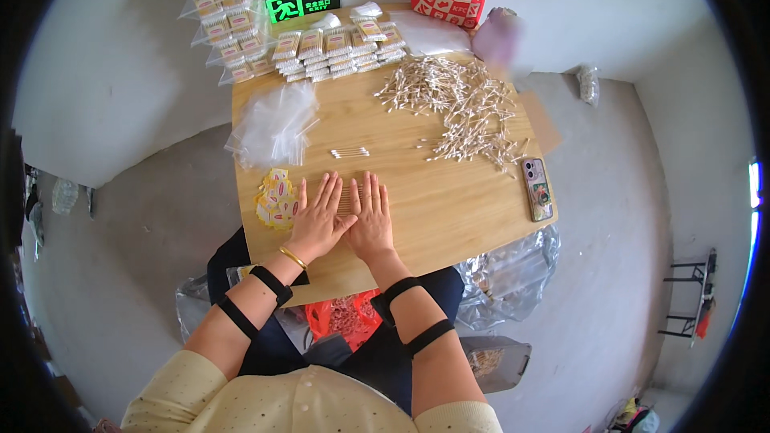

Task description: The person sits on the floor and arranges loose cotton swabs into neat rows on a wooden table. They then pick up a plastic wrapper, place the swabs inside, and seal the package. The person repeats this process, creating multiple packaged units.

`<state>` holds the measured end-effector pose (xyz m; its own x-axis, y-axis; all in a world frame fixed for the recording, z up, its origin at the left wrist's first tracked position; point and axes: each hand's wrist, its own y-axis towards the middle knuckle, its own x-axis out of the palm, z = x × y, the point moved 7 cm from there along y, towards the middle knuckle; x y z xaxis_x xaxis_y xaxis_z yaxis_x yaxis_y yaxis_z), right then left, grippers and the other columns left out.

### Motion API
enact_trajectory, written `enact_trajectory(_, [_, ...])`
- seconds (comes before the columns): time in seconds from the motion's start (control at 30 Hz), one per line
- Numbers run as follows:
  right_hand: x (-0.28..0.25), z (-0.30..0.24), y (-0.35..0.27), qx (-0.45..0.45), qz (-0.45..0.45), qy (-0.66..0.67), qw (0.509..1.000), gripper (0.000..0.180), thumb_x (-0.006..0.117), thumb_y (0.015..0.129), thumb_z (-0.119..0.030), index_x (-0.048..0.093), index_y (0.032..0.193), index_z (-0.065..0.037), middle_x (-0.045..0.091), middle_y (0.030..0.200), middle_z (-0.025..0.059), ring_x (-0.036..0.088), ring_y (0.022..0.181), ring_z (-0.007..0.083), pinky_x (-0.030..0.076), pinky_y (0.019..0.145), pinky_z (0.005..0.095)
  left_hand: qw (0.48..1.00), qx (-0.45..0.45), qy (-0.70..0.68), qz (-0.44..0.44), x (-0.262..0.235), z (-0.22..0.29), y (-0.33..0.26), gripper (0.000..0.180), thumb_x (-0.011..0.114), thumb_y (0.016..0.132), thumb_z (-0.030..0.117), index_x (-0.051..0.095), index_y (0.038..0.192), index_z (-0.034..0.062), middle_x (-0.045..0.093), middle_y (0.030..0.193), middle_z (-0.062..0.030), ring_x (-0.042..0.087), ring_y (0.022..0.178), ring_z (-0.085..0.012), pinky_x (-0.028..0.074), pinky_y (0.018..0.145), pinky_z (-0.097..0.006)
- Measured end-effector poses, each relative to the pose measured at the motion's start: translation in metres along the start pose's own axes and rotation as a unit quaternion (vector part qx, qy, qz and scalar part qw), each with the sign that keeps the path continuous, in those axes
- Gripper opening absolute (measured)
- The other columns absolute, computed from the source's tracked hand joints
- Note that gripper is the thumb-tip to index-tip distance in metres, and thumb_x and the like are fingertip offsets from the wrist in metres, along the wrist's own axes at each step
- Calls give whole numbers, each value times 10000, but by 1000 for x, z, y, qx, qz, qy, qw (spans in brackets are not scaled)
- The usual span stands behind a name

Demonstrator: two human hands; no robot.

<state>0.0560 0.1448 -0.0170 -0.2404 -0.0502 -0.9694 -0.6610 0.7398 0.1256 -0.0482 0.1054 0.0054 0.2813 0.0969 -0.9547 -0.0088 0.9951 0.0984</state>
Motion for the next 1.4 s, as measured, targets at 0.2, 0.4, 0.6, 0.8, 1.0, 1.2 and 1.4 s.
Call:
enact_trajectory(0.2, [-7, -1, 1, 17, -26, 26, 999, 854, 543, 990, -495, 226, 1620, -14, 176, 1686, 254, 131, 1583, 384, 114, 1288, 516, 985, -108, -108, 78, -46, -42, -46, 710, 388, 1083, 453, 265, 1599, -18, 317, 1656, -200, 231, 1573, -303, -6, 1264, -574])
enact_trajectory(0.4, [-3, -23, -21, -56, -20, 36, 998, 829, 573, 975, -473, 277, 1610, -29, 199, 1689, 227, 153, 1583, 358, 120, 1290, 507, 964, -246, -71, 77, -65, -110, -168, 646, 368, 1103, 402, 275, 1599, -2, 339, 1643, -209, 246, 1566, -328, 6, 1261, -586])
enact_trajectory(0.6, [6, -88, -67, -105, -40, 58, 992, 790, 579, 974, -449, 301, 1611, -73, 222, 1690, 203, 181, 1580, 345, 129, 1288, 515, 887, -351, -227, 195, -25, -161, -256, 560, 400, 1112, 425, 525, 1405, -35, 575, 1410, -212, 543, 1310, -369, 422, 1108, -405])
enact_trajectory(0.8, [14, -124, -86, -87, -40, 50, 994, 751, 556, 995, -448, 305, 1618, -114, 225, 1700, 154, 173, 1584, 328, 125, 1287, 521, 836, -433, -283, 183, -3, -149, -237, 558, 449, 1087, 479, 607, 855, -3, 636, 739, -174, 650, 687, -310, 481, 640, -448])
enact_trajectory(1.0, [20, -152, -91, -91, -39, 40, 994, 750, 545, 1001, -463, 293, 1627, -136, 223, 1705, 134, 161, 1588, 323, 116, 1283, 535, 733, -453, -466, 199, 55, -175, -251, 583, 473, 1083, 518, 605, 799, 27, 603, 714, -13, 559, 634, -116, 442, 579, -323])
enact_trajectory(1.2, [25, -161, -92, -89, -41, 7, 995, 814, 547, 978, -541, 277, 1634, -141, 210, 1709, 136, 143, 1592, 326, 103, 1281, 549, 652, -465, -567, 192, 57, -160, -242, 585, 465, 1082, 538, 595, 817, 33, 600, 736, -14, 538, 663, -104, 448, 600, -298])
enact_trajectory(1.4, [27, -198, -88, -86, -89, 53, 991, 1023, 579, 911, -665, 217, 1634, -39, 186, 1704, 190, 116, 1596, 328, 78, 1284, 540, 795, -410, -379, 236, 20, -155, -236, 702, 363, 1083, 591, 585, 800, -10, 616, 713, -125, 583, 647, -249, 454, 630, -397])
